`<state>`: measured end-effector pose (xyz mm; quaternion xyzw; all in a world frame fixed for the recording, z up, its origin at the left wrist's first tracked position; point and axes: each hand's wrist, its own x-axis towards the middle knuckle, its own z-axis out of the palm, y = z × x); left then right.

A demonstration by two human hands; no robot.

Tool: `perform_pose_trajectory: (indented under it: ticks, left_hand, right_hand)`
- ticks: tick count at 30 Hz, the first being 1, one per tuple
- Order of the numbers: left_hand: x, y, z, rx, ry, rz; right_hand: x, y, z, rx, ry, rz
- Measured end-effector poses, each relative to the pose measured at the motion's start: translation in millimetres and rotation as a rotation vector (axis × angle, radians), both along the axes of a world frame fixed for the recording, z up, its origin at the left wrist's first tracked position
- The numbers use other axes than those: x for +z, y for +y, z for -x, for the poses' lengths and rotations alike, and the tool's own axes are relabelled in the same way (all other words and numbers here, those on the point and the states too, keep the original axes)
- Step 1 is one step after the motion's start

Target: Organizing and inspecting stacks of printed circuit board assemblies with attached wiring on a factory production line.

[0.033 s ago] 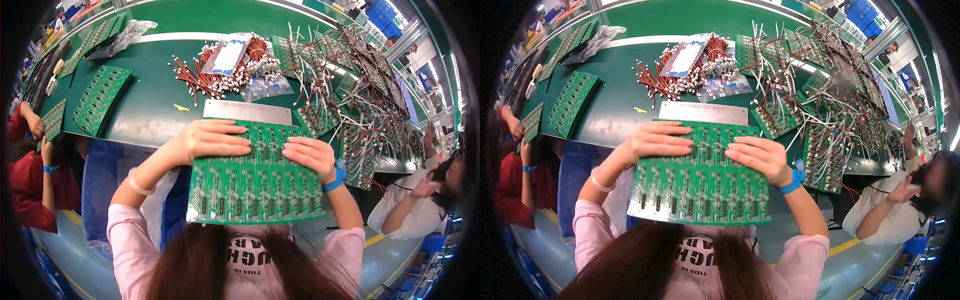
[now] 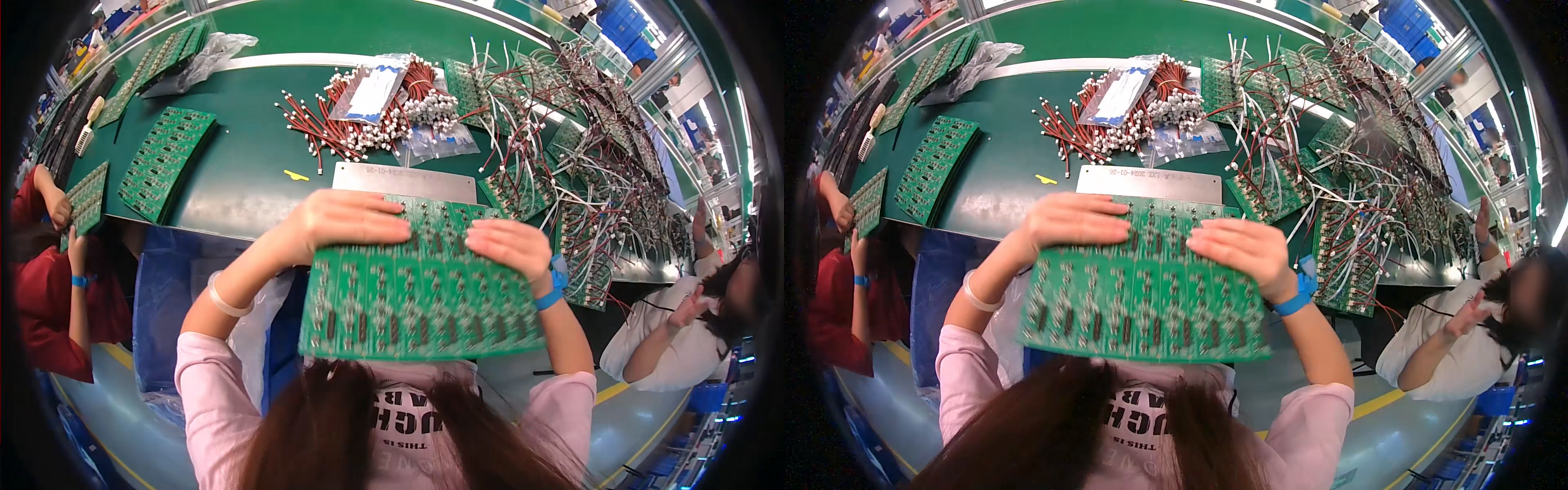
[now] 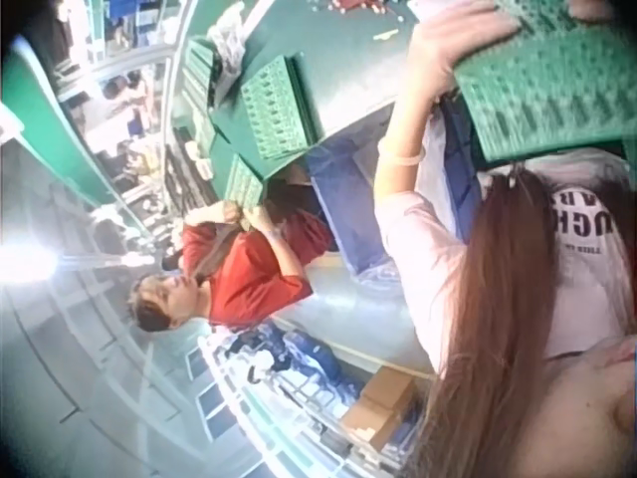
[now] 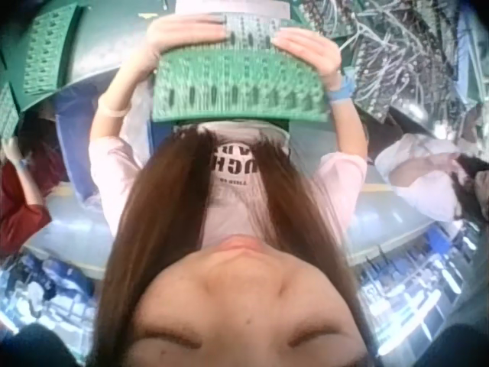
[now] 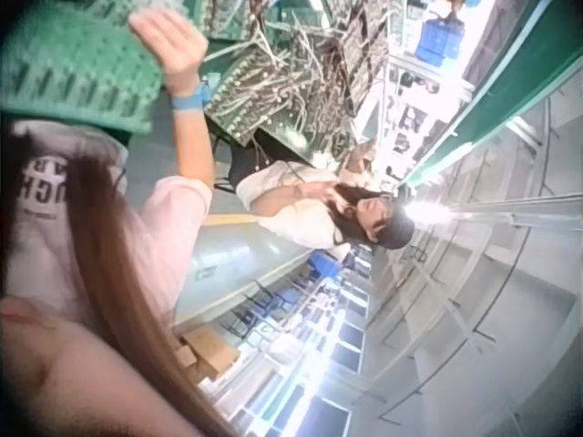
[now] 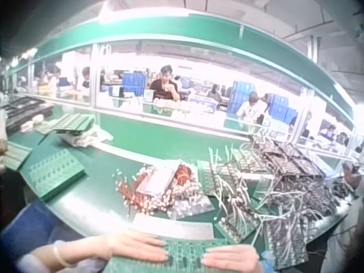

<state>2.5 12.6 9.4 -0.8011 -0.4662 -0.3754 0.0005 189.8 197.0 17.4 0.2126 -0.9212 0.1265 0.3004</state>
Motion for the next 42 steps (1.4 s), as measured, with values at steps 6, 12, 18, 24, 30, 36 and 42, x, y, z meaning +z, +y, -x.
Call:
perform_pose_trajectory:
  ticks: [6,12,18,24,30,36,42]
  left_hand:
    - [45.3,17.1,40.6,-0.128,-1.076,0.376]
    - [14.3,44.2,28.3,-0.065,-1.486,0.213]
    - [33.0,47.1,-24.3,0.014,-1.348,0.27]
    - [28.6,53.8,-34.4,-0.001,-1.389,0.066]
    - [25.2,54.9,-53.8,0.142,-1.418,-0.184]
    - [46.3,51.7,-35.4,0.075,-1.468,-0.097]
    - [57.0,-9.0,64.5,-0.083,-1.681,-0.061]
  right_hand:
    - [-15.0,43.4,-1.4,0.237,-0.225,1.141]
    - [18.5,13.0,35.3,-0.135,0.179,1.72]
    - [1.5,16.2,39.9,0.007,-0.007,2.187]
    - [21.2,-23.8,31.9,0.081,-0.029,2.19]
    - [0.6,-17.2,38.2,-0.06,0.156,2.19]
    - [22.3,-11.7,50.8,0.007,-0.015,2.025]
    - [47.3,4.8,33.5,-0.333,-0.155,0.392]
